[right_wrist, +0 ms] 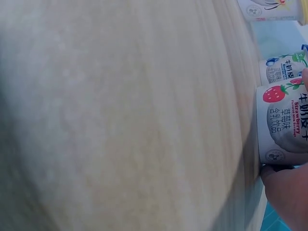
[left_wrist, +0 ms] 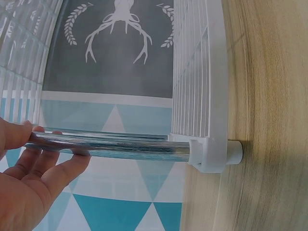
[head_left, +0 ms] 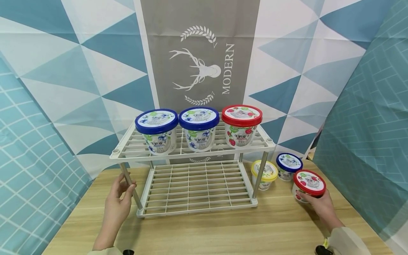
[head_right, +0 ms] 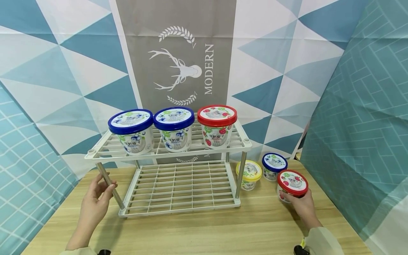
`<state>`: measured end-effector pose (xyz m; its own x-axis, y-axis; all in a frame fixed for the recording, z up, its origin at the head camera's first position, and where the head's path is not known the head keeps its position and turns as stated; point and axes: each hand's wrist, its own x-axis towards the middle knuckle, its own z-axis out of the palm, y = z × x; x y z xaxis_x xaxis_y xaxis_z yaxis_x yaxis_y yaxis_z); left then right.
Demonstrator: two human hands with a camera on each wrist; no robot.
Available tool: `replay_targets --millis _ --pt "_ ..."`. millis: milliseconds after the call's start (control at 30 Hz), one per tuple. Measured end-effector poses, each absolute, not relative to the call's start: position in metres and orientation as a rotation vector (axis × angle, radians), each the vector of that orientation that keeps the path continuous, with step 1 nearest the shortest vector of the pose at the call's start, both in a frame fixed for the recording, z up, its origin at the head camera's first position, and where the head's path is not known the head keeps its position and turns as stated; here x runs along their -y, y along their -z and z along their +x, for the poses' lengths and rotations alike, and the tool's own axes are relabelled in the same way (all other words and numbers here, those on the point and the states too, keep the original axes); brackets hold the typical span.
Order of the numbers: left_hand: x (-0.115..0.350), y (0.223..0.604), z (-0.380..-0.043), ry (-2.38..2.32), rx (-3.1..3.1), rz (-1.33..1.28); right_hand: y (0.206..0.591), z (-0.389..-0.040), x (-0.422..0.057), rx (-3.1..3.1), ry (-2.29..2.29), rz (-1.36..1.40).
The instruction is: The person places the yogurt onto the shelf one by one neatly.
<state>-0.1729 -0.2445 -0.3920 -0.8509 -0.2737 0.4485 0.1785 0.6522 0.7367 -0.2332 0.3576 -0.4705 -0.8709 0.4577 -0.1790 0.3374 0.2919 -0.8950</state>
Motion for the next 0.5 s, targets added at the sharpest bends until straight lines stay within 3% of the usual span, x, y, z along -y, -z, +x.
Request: replay_targets --millis 500 --pt "0.2446 0.3933 -0.1728 1.105 2.345 0.082 0.4637 -0.2285 -0.3532 2.452 -1.633 -0.709"
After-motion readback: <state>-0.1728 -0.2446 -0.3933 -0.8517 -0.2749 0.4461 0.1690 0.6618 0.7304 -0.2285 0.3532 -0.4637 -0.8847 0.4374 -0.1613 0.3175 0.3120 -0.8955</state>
